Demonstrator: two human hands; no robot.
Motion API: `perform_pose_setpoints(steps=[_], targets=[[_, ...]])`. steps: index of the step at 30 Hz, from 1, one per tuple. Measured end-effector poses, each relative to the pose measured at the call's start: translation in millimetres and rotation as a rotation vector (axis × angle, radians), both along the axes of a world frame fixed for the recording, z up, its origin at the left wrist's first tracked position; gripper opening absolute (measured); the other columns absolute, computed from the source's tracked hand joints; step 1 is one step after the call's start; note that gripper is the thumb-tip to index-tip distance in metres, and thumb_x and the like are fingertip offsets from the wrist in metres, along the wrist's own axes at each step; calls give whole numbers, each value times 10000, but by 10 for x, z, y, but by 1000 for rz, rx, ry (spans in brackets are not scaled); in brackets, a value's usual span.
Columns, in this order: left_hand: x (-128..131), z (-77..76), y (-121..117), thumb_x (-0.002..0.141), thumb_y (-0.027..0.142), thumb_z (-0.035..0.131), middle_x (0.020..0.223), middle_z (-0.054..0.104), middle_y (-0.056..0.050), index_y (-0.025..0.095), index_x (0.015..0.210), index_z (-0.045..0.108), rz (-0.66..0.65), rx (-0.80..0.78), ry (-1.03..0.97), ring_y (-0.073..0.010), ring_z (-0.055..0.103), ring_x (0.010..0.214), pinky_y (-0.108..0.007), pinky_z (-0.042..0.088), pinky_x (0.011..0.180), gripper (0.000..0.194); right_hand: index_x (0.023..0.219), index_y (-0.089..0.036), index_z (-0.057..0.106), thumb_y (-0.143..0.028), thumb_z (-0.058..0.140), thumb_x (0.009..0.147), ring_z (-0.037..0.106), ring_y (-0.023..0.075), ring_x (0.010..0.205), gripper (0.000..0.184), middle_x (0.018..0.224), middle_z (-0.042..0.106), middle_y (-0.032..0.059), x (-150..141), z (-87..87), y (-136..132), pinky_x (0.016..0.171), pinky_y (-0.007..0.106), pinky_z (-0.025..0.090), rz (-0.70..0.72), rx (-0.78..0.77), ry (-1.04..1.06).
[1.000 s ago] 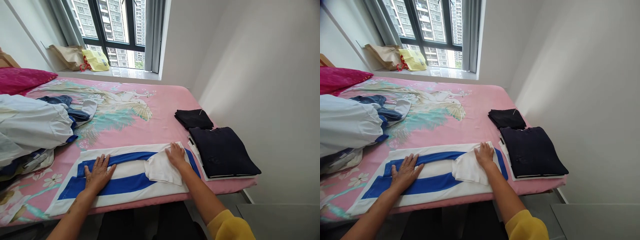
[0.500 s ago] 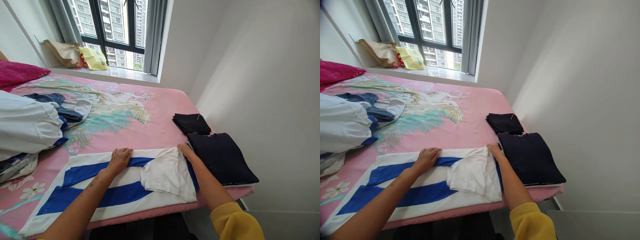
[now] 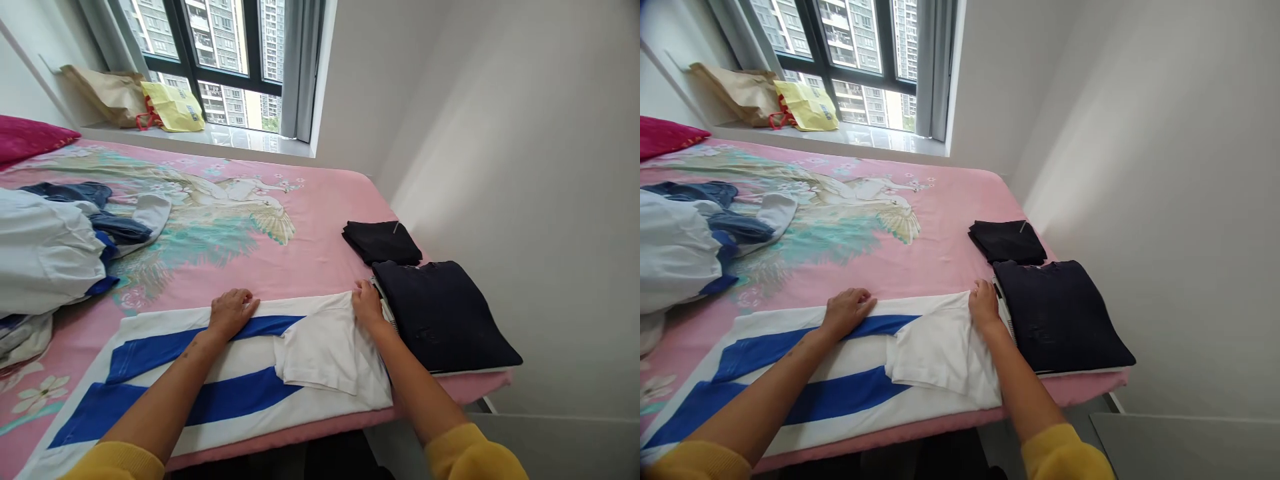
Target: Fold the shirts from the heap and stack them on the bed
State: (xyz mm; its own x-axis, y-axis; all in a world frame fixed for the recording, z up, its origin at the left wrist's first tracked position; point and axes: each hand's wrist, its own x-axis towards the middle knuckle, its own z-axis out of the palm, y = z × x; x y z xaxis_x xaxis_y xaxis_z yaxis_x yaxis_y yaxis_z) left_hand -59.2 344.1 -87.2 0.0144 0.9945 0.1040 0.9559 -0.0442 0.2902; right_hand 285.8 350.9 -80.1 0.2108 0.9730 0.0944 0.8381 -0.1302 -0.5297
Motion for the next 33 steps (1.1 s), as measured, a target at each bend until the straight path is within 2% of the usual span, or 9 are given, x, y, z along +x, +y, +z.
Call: perform_pose_setpoints(steps=[3, 7, 11, 14, 17, 22, 25, 29, 33], targets=[[-22, 61, -196, 870, 420, 375, 1193, 606, -96, 207, 1147, 584, -80, 23, -9, -238, 508, 1138, -420, 296, 1009, 408, 1301, -123, 450, -308, 320, 887, 316, 215, 1307, 471, 1368, 443, 119, -324, -3, -274, 1087, 386, 240, 210, 140, -137], [-210, 19, -620, 888, 503, 340, 1483, 319, -74, 241, 1375, 381, -231, -9, 63, -253, 243, 1371, -546, 2, 1107, 555, 1399, -141, 333, -484, 253, 907, 174, 239, 1383, 606, 1475, 302, 96, -592, -297, -602, 1122, 483, 119, 321, -7, -341], [-567, -62, -907, 866, 580, 330, 1519, 217, -82, 265, 1420, 298, -135, -95, 110, -271, 160, 1399, -588, -95, 1079, 638, 1431, -144, 276, -531, 227, 894, 146, 236, 1393, 664, 1494, 263, 83, -638, -568, -681, 1128, 484, 59, 330, -55, -453], [-801, -48, -947, 850, 616, 325, 1517, 218, -93, 269, 1423, 291, -71, -134, 116, -276, 142, 1402, -596, -119, 1066, 670, 1433, -152, 273, -540, 211, 892, 146, 229, 1395, 669, 1497, 258, 72, -615, -584, -660, 1130, 474, 70, 327, -80, -481], [-1023, 17, -972, 857, 602, 328, 1503, 255, -108, 247, 1403, 341, 17, -110, 103, -274, 160, 1399, -583, -97, 1077, 652, 1429, -154, 286, -538, 211, 891, 160, 230, 1393, 665, 1495, 264, 75, -595, -518, -672, 1127, 479, 93, 322, -107, -480], [-1620, 72, -1353, 892, 547, 273, 1470, 328, -133, 211, 1394, 351, 415, -32, 1, -289, 236, 1371, -597, 54, 1085, 610, 1403, -142, 339, -488, 193, 910, 175, 236, 1390, 620, 1483, 293, 85, -830, -294, -889, 1114, 507, 122, 337, 23, -426], [-1954, 29, -1731, 860, 592, 310, 1463, 343, -131, 198, 1394, 344, 461, -84, 11, -286, 255, 1363, -558, 112, 1094, 665, 1378, -149, 394, -416, 267, 913, 205, 234, 1383, 551, 1468, 328, 82, -1280, -69, -1146, 1120, 484, 115, 537, 148, -400], [-2109, -69, -2098, 759, 628, 475, 1474, 327, -114, 196, 1390, 355, 449, -132, 86, -297, 227, 1375, -534, 113, 1106, 773, 1376, -141, 404, -369, 342, 917, 219, 256, 1379, 516, 1466, 326, 85, -2083, 203, -1545, 1120, 492, 121, 828, 180, -302], [-2168, -142, -2228, 829, 509, 430, 1448, 378, -92, 204, 1350, 420, 452, -40, 17, -270, 281, 1356, -544, 117, 1109, 604, 1397, -148, 368, -387, 322, 936, 180, 236, 1392, 521, 1486, 284, 68, -2803, 304, -1832, 1133, 458, 122, 1001, 120, -177]])
